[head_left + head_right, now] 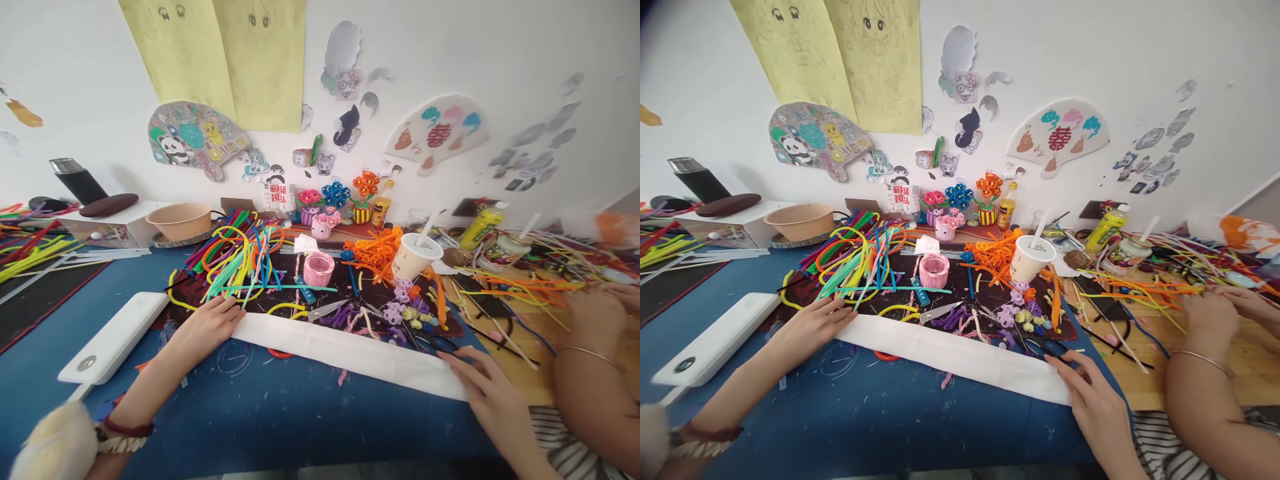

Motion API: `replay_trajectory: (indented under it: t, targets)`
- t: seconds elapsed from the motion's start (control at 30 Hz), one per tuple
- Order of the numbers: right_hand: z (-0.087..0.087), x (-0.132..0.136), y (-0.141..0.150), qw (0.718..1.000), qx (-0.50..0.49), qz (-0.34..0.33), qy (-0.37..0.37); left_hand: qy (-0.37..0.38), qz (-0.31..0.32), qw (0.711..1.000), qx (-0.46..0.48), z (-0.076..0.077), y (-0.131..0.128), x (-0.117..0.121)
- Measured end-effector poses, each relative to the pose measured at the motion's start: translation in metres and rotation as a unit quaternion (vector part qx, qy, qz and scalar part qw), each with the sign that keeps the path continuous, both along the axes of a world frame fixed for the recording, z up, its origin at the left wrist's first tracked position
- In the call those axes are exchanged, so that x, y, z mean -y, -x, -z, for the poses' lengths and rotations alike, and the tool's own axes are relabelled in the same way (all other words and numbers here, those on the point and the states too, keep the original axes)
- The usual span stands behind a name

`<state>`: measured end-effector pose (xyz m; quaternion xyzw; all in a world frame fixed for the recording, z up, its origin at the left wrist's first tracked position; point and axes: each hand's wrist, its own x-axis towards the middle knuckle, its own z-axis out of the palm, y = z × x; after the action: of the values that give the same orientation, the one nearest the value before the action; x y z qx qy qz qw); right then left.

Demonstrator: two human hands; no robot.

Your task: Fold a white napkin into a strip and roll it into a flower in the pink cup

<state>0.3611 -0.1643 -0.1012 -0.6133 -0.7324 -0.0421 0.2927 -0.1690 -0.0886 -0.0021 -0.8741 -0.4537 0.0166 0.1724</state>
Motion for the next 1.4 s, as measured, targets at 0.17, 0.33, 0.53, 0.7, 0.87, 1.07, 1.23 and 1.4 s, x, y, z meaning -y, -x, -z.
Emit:
replay_trajectory:
  t: [0.17, 0.33, 0.53, 0.7, 0.87, 1.07, 1.23, 1.4]
  targets:
    - [-0.003, 0.002, -0.005, 0.986, 0.129, -0.073, -0.076, -0.004, 0.004, 0.999, -0.054, -0.002, -0.007, 0.002]
    - [-0.005, 0.005, 0.003, 0.97, 0.208, -0.094, -0.087, -0.005, -0.019, 0.997, -0.069, 0.0, -0.011, 0.005]
    - [-0.003, 0.022, 0.032, 0.967, 0.247, -0.023, -0.059, 0.01, -0.043, 0.995, -0.086, 0.004, -0.024, 0.018]
    - [-0.014, 0.034, 0.059, 0.964, 0.263, 0.035, -0.009, 0.013, -0.081, 0.993, -0.083, 0.007, -0.036, 0.029]
    - [-0.019, 0.039, 0.076, 0.952, 0.297, 0.062, -0.028, -0.003, -0.086, 0.993, -0.077, 0.015, -0.039, 0.035]
    - [-0.017, 0.041, 0.09, 0.939, 0.331, 0.079, -0.042, 0.0, -0.078, 0.992, -0.101, 0.019, -0.041, 0.035]
    - [-0.014, 0.041, 0.097, 0.938, 0.332, 0.09, -0.051, 0.004, -0.078, 0.989, -0.126, 0.016, -0.042, 0.033]
    - [-0.014, 0.041, 0.102, 0.929, 0.351, 0.107, -0.049, 0.012, -0.088, 0.986, -0.139, 0.011, -0.049, 0.036]
